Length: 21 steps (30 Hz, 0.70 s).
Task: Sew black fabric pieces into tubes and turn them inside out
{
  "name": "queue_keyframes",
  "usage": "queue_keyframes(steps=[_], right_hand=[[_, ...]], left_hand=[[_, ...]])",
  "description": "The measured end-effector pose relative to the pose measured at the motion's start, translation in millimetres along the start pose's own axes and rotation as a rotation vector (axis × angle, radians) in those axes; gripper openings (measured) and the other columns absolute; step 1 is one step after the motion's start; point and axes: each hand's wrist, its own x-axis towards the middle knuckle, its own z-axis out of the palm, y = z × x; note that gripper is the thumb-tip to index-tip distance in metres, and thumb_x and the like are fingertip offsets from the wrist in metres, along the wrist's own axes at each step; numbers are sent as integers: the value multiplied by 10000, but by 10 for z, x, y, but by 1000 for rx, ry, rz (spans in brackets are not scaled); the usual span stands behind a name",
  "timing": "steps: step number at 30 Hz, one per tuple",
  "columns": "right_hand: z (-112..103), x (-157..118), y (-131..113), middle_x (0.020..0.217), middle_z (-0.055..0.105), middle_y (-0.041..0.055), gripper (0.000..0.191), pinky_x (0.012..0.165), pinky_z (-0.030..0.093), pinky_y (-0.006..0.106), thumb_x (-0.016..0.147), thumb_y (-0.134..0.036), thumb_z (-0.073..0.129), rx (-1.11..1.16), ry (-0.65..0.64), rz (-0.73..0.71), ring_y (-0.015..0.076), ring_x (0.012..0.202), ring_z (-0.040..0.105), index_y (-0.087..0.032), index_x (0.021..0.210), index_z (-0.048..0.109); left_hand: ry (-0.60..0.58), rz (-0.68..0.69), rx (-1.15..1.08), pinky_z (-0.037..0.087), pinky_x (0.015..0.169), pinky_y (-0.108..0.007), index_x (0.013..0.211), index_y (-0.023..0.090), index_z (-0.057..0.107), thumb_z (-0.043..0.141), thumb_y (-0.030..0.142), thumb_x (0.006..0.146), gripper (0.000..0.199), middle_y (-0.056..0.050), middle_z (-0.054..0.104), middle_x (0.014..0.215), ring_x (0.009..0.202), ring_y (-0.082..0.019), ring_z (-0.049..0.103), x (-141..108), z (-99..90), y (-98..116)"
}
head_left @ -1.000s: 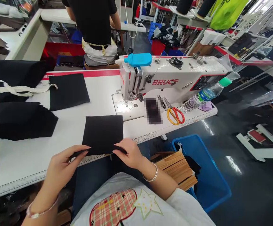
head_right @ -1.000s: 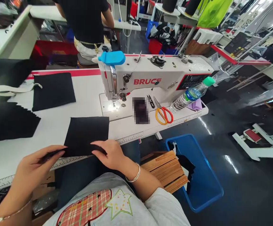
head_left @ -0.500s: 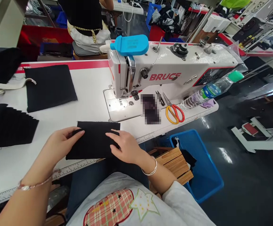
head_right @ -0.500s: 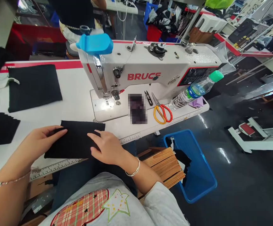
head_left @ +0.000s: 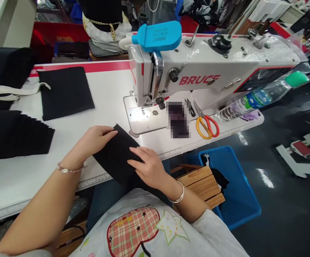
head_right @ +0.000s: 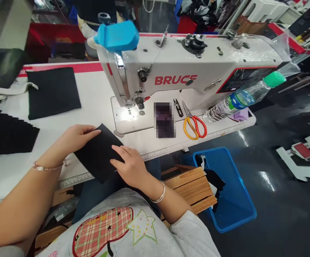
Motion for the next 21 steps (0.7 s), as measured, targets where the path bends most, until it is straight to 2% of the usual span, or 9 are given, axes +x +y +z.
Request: queue_keyframes(steps=[2,5,8,14,16,18,20,21], right_hand=[[14,4,8,1365,571,101,248,962,474,409,910,-136,519,-23,63,-2,246,1253,494,-211,1047,712],[76,-5,-47,1254,658,75,226,934,486,388,915,-129,526,-32,144,-47,236,1199,528,-198,1003,723],[152,-39,-125,1155,712,39,223,920,483,390,917,-132,532,-29,180,-90,245,1176,537,-201,1014,721],[265,-152,-305,1098,729,57,220,880,512,399,900,-165,568,85,146,-80,242,1099,574,-199,1071,703],[285,-213,-305,1119,722,63,228,907,521,407,897,-194,584,172,99,-69,238,1098,585,-199,1098,693],[257,-287,-185,1169,701,74,259,944,518,439,901,-235,588,240,46,-28,240,1128,592,-225,1144,676],[136,-359,98,1200,681,86,276,970,505,493,906,-266,581,239,53,83,256,1142,601,-261,1169,666],[27,-390,297,1186,682,94,268,967,501,520,906,-287,576,203,103,171,272,1132,608,-269,1157,670]], left_hand=[[13,-28,22,327,520,-287,648,225,634,527,568,796,389,28,477,488,521,-147,425,1,7,40],[103,-72,28,360,566,-295,723,232,682,573,528,779,320,12,599,581,572,-163,501,-15,5,107],[149,-71,38,380,604,-303,739,227,696,588,489,781,286,-4,655,643,618,-174,547,-40,14,157],[19,129,22,406,646,-307,832,228,697,541,459,844,279,-8,711,785,666,-173,569,-111,96,251],[31,206,51,415,661,-314,854,220,683,523,450,860,281,-23,712,830,697,-182,578,-146,126,308],[80,256,99,418,666,-323,791,207,647,480,443,884,304,-41,690,789,708,-194,577,-185,138,380],[101,272,155,408,642,-332,626,210,539,409,427,909,379,-49,619,649,674,-205,558,-220,128,448],[95,270,179,398,624,-335,552,218,453,381,414,912,417,-49,565,577,653,-210,545,-230,120,472]])
